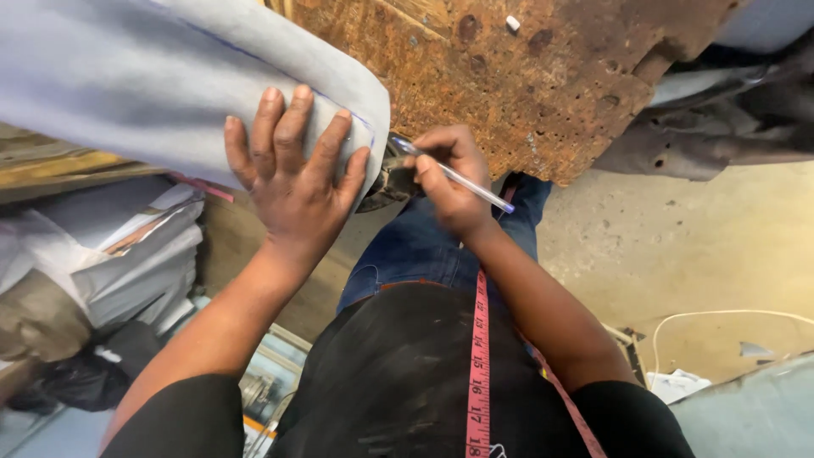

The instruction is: The person uses a blue pen to draw lines on a white fabric piece laid on a wooden workbench. They adjust the fabric position and continue marking along its edges and surface throughout the clip.

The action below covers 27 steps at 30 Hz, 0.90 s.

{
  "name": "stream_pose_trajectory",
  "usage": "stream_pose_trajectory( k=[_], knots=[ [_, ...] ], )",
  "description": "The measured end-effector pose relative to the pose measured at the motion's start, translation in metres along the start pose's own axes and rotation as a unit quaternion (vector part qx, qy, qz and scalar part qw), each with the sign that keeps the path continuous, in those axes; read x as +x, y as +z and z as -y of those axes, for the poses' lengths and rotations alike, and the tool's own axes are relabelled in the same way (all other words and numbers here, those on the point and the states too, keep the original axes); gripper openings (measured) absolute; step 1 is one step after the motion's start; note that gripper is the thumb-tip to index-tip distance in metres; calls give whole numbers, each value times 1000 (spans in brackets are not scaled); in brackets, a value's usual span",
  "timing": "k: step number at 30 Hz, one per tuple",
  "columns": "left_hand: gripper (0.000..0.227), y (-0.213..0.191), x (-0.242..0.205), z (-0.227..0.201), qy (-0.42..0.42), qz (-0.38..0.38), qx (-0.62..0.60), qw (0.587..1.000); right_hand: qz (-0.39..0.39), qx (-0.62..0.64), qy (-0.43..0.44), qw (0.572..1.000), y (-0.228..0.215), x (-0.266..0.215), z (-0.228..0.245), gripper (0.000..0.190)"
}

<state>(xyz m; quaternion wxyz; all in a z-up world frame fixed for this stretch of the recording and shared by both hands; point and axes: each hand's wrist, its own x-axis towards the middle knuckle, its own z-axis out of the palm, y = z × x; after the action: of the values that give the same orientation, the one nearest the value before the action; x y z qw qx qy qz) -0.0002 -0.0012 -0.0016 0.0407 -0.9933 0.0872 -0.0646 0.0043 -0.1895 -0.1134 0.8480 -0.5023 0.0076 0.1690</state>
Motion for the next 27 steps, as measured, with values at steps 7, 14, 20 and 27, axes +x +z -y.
stream_pose_trajectory(
  k=[7,14,20,27],
  knots=[
    [35,-3,-2,6,-2,1,-45,999,-38,-88,26,995,-13,-19,36,18],
    [11,-4,-7,10,15,-94,-166,981,58,-208,35,976,-30,-32,69,28],
    [19,11,-9,20,80,-128,-116,982,134,-313,64,938,-26,-46,89,28],
    [12,22,-2,51,220,-11,-113,969,107,-315,105,937,-20,-75,79,30]
  ],
)
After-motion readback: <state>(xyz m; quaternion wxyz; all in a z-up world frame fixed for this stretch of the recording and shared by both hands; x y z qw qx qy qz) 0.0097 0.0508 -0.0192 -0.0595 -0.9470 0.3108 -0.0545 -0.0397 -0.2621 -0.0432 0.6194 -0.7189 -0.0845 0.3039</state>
